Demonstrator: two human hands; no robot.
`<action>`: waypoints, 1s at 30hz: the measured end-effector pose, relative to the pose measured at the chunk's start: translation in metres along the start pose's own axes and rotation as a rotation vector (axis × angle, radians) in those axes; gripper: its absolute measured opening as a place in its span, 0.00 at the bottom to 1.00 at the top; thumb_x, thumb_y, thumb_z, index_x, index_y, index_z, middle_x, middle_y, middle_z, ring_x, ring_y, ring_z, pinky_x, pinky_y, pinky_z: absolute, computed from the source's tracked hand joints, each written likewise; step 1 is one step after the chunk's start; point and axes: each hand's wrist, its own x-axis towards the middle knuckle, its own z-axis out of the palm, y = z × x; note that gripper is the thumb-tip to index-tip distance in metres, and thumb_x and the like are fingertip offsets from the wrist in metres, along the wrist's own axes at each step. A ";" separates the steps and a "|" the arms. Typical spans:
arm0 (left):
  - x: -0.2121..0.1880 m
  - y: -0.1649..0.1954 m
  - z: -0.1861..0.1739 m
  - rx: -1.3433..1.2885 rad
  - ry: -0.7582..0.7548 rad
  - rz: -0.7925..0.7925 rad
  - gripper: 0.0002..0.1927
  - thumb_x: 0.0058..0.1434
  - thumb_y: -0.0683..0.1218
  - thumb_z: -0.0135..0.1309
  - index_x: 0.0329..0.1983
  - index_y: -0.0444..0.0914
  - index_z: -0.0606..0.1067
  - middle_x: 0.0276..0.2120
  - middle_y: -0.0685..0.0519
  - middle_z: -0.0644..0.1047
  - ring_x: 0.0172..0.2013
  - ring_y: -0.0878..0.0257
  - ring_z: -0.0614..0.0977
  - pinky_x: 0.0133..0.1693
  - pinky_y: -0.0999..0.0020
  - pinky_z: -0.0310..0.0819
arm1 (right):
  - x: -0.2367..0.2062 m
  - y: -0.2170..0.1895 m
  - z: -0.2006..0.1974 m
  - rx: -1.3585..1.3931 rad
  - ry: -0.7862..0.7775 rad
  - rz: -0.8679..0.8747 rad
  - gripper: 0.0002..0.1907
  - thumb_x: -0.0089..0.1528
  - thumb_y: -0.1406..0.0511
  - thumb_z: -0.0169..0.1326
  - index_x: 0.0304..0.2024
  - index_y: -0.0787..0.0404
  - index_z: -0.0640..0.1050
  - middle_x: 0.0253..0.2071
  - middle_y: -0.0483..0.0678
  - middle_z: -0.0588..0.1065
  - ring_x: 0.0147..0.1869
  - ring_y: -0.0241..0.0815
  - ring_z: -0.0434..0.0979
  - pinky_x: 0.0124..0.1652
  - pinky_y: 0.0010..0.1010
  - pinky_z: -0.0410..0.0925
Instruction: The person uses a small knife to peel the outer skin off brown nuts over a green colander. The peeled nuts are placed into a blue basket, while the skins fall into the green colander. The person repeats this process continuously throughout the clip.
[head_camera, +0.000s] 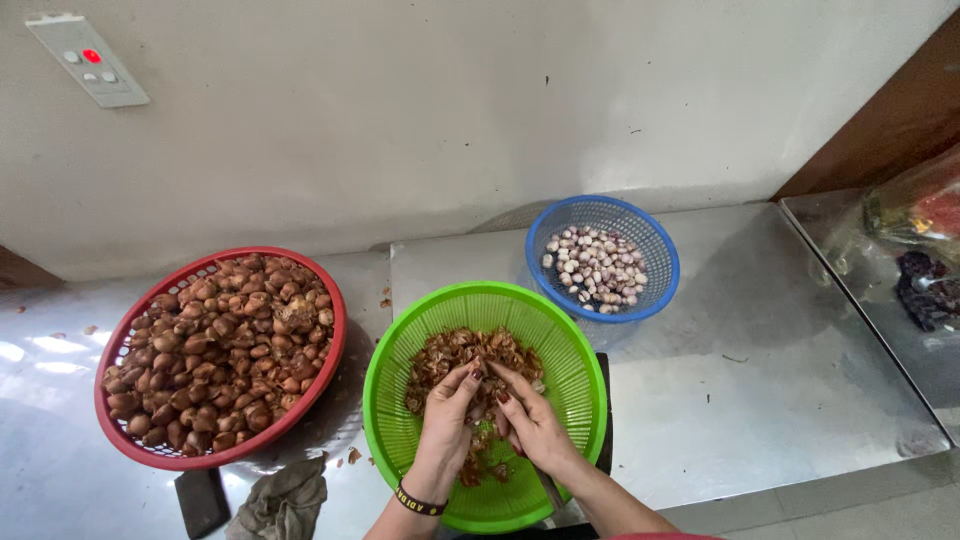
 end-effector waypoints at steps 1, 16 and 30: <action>-0.001 0.000 0.000 0.004 -0.003 0.005 0.11 0.64 0.42 0.57 0.49 0.37 0.81 0.31 0.57 0.80 0.24 0.72 0.71 0.25 0.77 0.63 | -0.001 0.001 -0.001 -0.011 0.008 0.001 0.28 0.71 0.61 0.43 0.75 0.49 0.62 0.23 0.40 0.67 0.20 0.28 0.60 0.20 0.19 0.58; -0.009 0.004 0.002 -0.094 0.020 -0.132 0.10 0.62 0.42 0.59 0.47 0.39 0.81 0.34 0.58 0.81 0.30 0.71 0.75 0.25 0.75 0.64 | -0.002 0.000 -0.013 0.019 0.002 0.118 0.29 0.70 0.62 0.45 0.75 0.48 0.64 0.19 0.37 0.61 0.18 0.28 0.61 0.20 0.21 0.62; -0.004 0.019 0.004 -0.003 -0.176 -0.059 0.07 0.64 0.45 0.60 0.43 0.40 0.77 0.35 0.58 0.80 0.28 0.70 0.74 0.27 0.74 0.65 | -0.009 -0.014 -0.020 0.393 -0.111 0.212 0.30 0.70 0.59 0.45 0.75 0.52 0.61 0.20 0.40 0.61 0.17 0.31 0.61 0.19 0.23 0.60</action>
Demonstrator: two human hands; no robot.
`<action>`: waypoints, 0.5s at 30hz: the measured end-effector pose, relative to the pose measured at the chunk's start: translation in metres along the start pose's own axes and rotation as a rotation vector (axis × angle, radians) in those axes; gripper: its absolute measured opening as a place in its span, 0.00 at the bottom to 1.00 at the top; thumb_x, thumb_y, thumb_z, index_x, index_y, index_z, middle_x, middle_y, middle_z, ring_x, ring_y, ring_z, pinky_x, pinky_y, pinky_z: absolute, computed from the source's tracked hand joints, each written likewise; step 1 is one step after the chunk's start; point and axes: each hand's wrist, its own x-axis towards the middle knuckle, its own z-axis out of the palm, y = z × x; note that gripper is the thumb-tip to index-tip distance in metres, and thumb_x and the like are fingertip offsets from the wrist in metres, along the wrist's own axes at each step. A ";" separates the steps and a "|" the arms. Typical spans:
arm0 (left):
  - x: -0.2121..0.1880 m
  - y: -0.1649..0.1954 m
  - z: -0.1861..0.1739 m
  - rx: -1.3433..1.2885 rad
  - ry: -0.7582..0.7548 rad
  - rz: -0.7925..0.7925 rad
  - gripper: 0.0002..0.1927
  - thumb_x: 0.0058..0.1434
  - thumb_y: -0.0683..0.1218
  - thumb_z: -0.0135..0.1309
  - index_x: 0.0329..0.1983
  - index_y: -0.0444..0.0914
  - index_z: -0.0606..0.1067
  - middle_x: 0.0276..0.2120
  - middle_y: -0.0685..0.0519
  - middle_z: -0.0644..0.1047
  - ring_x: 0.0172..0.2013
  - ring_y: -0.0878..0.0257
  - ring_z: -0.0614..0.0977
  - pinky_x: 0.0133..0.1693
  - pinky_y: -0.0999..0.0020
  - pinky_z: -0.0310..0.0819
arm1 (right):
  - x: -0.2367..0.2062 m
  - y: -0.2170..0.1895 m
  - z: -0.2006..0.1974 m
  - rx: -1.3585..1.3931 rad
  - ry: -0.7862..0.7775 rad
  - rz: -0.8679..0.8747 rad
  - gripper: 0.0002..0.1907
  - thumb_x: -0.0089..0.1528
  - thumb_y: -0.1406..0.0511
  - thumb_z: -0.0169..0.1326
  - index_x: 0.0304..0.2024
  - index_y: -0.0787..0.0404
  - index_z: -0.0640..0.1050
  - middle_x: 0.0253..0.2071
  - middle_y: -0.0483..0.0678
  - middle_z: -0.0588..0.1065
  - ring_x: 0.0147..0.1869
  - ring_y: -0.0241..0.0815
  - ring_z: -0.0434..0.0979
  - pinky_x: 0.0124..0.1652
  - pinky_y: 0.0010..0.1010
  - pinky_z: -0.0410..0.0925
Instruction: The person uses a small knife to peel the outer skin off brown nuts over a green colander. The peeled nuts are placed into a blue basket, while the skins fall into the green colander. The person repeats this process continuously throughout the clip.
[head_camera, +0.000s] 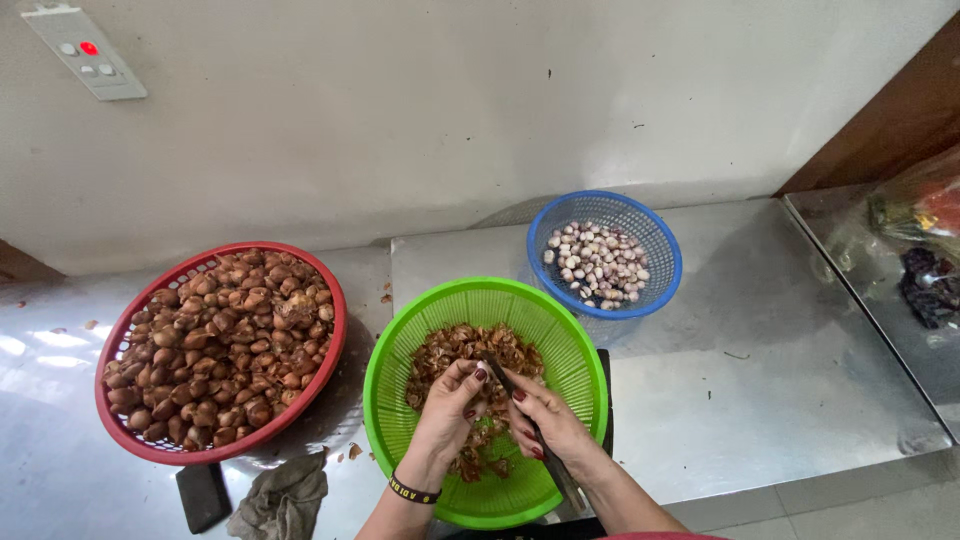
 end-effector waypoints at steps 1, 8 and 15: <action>0.001 -0.002 -0.002 0.004 -0.006 0.010 0.06 0.64 0.44 0.60 0.42 0.39 0.77 0.36 0.58 0.80 0.28 0.70 0.74 0.26 0.74 0.64 | 0.000 0.000 0.000 0.019 -0.005 -0.018 0.30 0.70 0.59 0.45 0.75 0.52 0.62 0.20 0.41 0.61 0.17 0.31 0.60 0.19 0.23 0.60; 0.007 -0.011 -0.008 -0.068 0.103 -0.020 0.06 0.67 0.45 0.58 0.44 0.39 0.78 0.35 0.55 0.80 0.30 0.69 0.76 0.26 0.74 0.64 | 0.013 0.005 0.001 -0.104 0.205 0.012 0.28 0.70 0.60 0.44 0.74 0.47 0.63 0.19 0.40 0.61 0.17 0.30 0.60 0.20 0.23 0.61; 0.007 -0.014 -0.005 -0.131 0.208 -0.117 0.11 0.66 0.47 0.56 0.49 0.41 0.79 0.36 0.58 0.81 0.31 0.69 0.76 0.28 0.73 0.67 | 0.018 0.018 -0.001 -0.210 0.195 -0.154 0.28 0.70 0.63 0.45 0.74 0.49 0.65 0.20 0.38 0.61 0.20 0.29 0.60 0.22 0.22 0.60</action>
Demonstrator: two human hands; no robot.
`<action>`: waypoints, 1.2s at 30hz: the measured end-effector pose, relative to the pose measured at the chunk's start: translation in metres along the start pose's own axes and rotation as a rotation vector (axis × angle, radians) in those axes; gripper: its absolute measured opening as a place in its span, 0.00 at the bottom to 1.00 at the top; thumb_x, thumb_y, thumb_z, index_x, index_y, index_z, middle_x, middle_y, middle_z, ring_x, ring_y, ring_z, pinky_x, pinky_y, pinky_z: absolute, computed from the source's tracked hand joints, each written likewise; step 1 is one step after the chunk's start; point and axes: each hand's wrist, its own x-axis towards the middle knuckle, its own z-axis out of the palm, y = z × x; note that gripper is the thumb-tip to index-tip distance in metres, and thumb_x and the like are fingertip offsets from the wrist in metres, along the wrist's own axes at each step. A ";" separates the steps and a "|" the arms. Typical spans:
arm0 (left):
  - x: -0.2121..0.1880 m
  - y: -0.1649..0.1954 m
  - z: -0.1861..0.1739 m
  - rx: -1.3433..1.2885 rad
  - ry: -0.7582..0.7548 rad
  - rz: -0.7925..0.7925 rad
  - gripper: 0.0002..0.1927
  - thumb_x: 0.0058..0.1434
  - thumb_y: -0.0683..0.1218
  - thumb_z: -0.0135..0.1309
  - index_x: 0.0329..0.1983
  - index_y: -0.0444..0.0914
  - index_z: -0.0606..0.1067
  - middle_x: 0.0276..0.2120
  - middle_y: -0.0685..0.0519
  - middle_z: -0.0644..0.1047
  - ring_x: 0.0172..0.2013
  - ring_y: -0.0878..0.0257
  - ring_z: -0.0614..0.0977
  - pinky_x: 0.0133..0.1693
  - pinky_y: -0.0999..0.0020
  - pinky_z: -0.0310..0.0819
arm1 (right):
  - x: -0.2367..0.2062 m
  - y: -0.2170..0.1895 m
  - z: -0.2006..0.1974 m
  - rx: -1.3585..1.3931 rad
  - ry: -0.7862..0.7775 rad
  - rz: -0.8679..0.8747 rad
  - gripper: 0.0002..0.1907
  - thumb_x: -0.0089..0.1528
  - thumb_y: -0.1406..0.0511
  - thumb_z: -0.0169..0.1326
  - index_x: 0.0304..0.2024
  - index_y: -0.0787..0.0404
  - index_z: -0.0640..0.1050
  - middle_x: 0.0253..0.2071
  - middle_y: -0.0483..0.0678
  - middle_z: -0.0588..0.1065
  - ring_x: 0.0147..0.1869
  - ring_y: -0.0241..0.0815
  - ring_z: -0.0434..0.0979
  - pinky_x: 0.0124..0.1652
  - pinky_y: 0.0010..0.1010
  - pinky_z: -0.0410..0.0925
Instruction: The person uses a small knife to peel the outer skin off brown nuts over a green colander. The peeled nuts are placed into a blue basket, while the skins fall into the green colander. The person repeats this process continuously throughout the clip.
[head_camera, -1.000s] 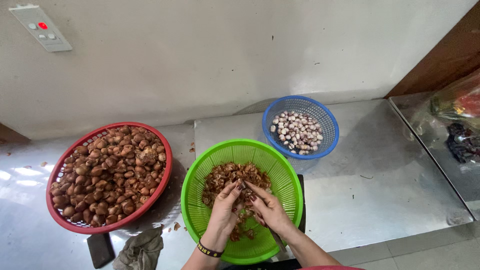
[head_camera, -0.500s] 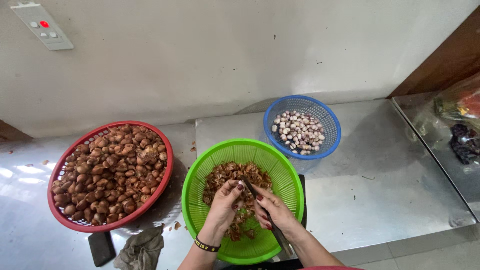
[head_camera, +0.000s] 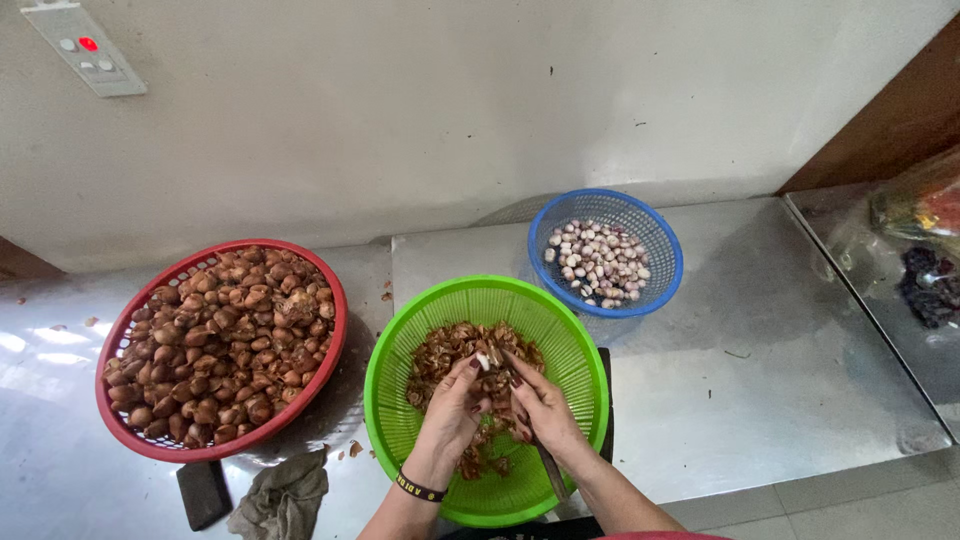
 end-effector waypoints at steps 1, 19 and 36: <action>0.000 0.000 -0.001 0.008 -0.016 -0.002 0.12 0.66 0.48 0.56 0.50 0.40 0.79 0.36 0.57 0.81 0.30 0.68 0.76 0.28 0.73 0.67 | 0.000 0.000 0.000 0.000 -0.002 0.005 0.28 0.70 0.63 0.45 0.74 0.49 0.65 0.20 0.38 0.61 0.19 0.29 0.59 0.21 0.23 0.60; -0.007 0.008 0.011 -0.063 -0.027 -0.028 0.11 0.68 0.47 0.53 0.49 0.39 0.79 0.36 0.56 0.81 0.30 0.70 0.76 0.27 0.74 0.69 | 0.003 -0.011 -0.010 -0.062 0.067 -0.004 0.28 0.70 0.60 0.44 0.74 0.46 0.63 0.20 0.38 0.63 0.19 0.29 0.61 0.21 0.22 0.62; -0.008 -0.003 0.005 0.061 -0.046 -0.153 0.08 0.68 0.42 0.43 0.46 0.40 0.73 0.37 0.50 0.80 0.32 0.63 0.76 0.35 0.66 0.73 | 0.044 -0.054 -0.023 -0.710 0.045 0.191 0.16 0.68 0.60 0.50 0.57 0.55 0.77 0.24 0.40 0.72 0.18 0.30 0.61 0.19 0.24 0.58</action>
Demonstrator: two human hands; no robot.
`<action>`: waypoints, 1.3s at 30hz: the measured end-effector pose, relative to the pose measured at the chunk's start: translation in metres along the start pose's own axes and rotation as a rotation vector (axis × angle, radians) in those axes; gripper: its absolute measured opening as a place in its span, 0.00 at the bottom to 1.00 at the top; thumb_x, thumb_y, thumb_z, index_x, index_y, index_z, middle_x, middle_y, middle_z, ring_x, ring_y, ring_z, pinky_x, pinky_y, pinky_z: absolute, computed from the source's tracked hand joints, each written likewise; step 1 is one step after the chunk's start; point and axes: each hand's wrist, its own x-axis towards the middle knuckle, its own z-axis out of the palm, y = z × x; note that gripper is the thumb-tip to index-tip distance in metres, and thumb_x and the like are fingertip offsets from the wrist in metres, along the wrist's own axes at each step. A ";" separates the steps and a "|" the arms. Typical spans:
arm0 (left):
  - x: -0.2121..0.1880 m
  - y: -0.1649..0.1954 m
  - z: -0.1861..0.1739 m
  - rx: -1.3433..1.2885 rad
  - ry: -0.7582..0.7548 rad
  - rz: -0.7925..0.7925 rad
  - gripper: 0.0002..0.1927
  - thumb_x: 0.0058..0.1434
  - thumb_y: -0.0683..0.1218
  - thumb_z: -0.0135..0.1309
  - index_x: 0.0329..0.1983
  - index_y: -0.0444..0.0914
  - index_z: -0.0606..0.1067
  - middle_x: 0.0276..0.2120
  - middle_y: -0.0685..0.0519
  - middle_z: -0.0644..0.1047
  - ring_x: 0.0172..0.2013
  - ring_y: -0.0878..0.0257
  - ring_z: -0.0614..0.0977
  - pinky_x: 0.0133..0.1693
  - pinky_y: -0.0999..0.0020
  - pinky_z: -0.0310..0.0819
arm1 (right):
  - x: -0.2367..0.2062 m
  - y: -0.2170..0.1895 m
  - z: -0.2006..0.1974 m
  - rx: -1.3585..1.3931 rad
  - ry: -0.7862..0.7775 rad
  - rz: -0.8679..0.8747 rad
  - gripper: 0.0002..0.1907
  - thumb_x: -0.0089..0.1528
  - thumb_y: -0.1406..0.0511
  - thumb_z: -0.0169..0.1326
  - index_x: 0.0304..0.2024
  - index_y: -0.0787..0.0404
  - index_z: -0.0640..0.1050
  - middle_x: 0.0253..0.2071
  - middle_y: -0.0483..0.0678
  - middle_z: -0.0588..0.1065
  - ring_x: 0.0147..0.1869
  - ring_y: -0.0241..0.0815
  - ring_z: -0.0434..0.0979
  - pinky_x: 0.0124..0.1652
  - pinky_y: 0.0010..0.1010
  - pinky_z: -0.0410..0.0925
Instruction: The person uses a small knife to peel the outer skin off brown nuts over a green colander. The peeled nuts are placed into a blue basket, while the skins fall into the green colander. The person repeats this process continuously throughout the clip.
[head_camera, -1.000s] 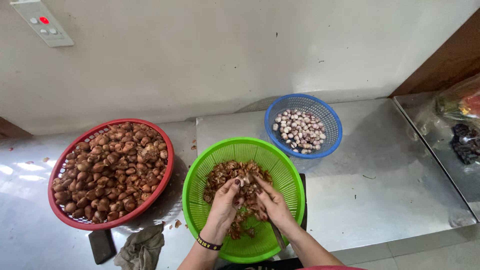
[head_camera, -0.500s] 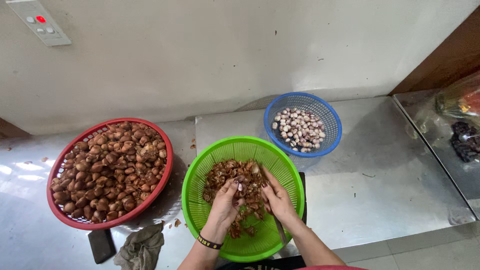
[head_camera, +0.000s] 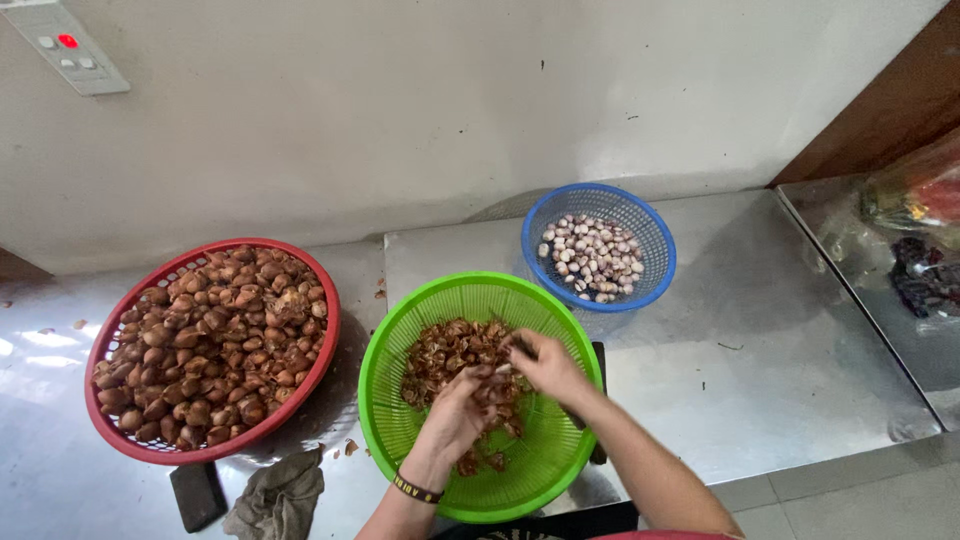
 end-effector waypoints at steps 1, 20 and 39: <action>0.001 0.002 0.002 -0.031 -0.053 0.010 0.09 0.67 0.40 0.43 0.46 0.40 0.73 0.40 0.50 0.80 0.35 0.62 0.77 0.37 0.66 0.74 | 0.009 -0.005 -0.007 0.042 -0.024 -0.002 0.17 0.68 0.61 0.49 0.58 0.54 0.77 0.23 0.39 0.72 0.18 0.29 0.63 0.19 0.22 0.59; 0.067 -0.004 0.077 2.333 -0.143 0.381 0.17 0.63 0.46 0.57 0.54 0.38 0.74 0.55 0.41 0.72 0.55 0.46 0.74 0.51 0.57 0.76 | -0.021 0.028 -0.031 0.692 -0.038 -0.035 0.30 0.67 0.57 0.44 0.72 0.48 0.62 0.29 0.44 0.73 0.21 0.32 0.68 0.20 0.23 0.64; 0.029 0.031 0.041 0.484 -0.091 0.118 0.19 0.62 0.31 0.46 0.56 0.36 0.67 0.51 0.46 0.76 0.44 0.59 0.78 0.43 0.64 0.77 | 0.025 -0.027 -0.050 -0.006 0.223 -0.130 0.20 0.66 0.59 0.52 0.59 0.60 0.75 0.41 0.49 0.82 0.23 0.37 0.72 0.26 0.27 0.72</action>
